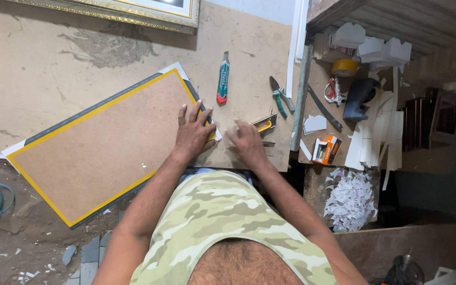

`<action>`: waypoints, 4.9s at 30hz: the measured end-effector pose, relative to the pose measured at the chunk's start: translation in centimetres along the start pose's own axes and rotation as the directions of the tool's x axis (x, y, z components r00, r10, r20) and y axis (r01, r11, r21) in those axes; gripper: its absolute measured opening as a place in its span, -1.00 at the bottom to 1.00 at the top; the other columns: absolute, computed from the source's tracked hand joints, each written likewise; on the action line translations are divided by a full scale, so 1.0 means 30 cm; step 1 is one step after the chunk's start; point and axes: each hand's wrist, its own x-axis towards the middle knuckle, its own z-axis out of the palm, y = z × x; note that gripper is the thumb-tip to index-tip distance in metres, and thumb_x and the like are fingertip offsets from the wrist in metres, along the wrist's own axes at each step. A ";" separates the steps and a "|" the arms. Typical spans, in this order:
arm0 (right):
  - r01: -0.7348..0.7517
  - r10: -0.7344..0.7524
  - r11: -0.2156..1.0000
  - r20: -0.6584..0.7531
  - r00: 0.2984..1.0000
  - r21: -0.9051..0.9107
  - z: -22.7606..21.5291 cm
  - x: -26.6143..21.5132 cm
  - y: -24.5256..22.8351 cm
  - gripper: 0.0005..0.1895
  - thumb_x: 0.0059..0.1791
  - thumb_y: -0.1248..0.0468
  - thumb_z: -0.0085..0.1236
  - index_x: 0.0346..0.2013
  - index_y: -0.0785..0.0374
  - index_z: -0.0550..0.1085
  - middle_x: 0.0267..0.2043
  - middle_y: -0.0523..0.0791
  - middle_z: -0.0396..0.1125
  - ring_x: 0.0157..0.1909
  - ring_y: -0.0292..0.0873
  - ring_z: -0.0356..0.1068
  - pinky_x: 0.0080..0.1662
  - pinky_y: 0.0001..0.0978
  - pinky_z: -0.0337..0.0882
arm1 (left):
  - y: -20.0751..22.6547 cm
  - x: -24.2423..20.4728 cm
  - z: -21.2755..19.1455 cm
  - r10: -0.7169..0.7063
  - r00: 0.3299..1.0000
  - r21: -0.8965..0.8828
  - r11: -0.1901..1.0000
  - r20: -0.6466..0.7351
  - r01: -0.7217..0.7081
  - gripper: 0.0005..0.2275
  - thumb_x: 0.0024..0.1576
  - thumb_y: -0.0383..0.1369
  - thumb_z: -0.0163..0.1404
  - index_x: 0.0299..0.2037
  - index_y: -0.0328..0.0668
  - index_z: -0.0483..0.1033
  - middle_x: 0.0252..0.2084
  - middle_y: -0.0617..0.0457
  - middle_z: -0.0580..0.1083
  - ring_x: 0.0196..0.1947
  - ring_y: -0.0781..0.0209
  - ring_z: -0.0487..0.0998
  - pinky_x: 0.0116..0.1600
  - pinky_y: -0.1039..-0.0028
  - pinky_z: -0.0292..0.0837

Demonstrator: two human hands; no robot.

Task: The person assembles a picture frame by applying yellow tape to the edges of a rectangular board, cutting the tape with a utility knife, and attaching white corner pieces. The person repeats this process for multiple frames in a workshop setting.

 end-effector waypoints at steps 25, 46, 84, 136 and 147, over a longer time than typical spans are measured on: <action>-0.425 0.323 0.892 0.438 0.839 0.156 0.048 0.020 -0.033 -0.69 -0.07 0.03 0.15 -0.31 0.23 0.52 -0.28 0.07 0.43 -0.17 0.18 0.45 -0.13 0.07 0.43 | -0.018 -0.013 0.049 -0.010 1.000 0.103 0.995 0.021 0.008 -0.66 -0.14 0.02 0.29 -0.18 0.27 0.63 0.27 0.14 0.42 0.54 -0.06 -0.01 0.50 -0.18 -0.43; -0.442 0.415 0.895 0.250 0.875 0.061 0.014 -0.020 -0.073 -0.43 -0.02 -0.23 0.19 -0.52 0.24 0.47 -0.45 0.01 0.39 -0.35 0.13 0.43 -0.29 0.04 0.38 | -0.148 -0.211 -0.004 -0.281 0.947 -0.039 0.960 -0.156 0.279 -0.25 0.12 0.20 0.00 0.45 -0.05 0.25 0.56 -0.19 0.09 0.56 -0.15 -0.01 0.53 -0.12 -0.21; -0.406 0.425 0.899 -0.101 0.899 0.166 -0.012 0.007 0.277 -0.49 -0.05 0.17 0.23 0.14 0.33 0.42 0.26 0.14 0.31 0.21 0.15 0.33 0.23 0.04 0.28 | 0.490 -0.249 -1.136 0.038 0.996 0.428 0.901 0.082 -0.069 -0.74 -0.01 -0.11 0.23 -0.19 0.09 0.55 0.02 0.02 0.58 0.09 0.10 0.50 0.24 0.13 0.39; 0.469 0.169 0.011 -0.464 0.869 0.883 -0.774 0.376 -0.227 -0.68 0.07 0.64 0.26 0.05 0.38 0.42 -0.07 -0.07 0.40 0.01 -0.29 0.47 0.15 -0.45 0.55 | 0.556 0.036 -1.287 0.061 0.871 0.088 0.996 -0.488 -0.020 -0.76 0.27 -0.39 0.28 -0.02 -0.26 0.46 -0.01 -0.13 0.37 -0.15 0.20 0.58 -0.10 0.49 0.53; 0.444 -0.021 0.840 -0.800 0.600 0.311 -0.903 0.324 -0.309 -0.78 -0.01 0.35 0.40 -0.14 0.39 0.57 -0.11 -0.06 0.41 -0.03 -0.01 0.36 0.08 -0.09 0.33 | 0.626 0.045 -1.331 -0.001 0.937 0.196 0.978 -0.351 0.074 -0.71 -0.10 -0.41 0.33 -0.18 -0.24 0.60 -0.17 0.00 0.54 -0.15 0.04 0.55 -0.09 0.27 0.50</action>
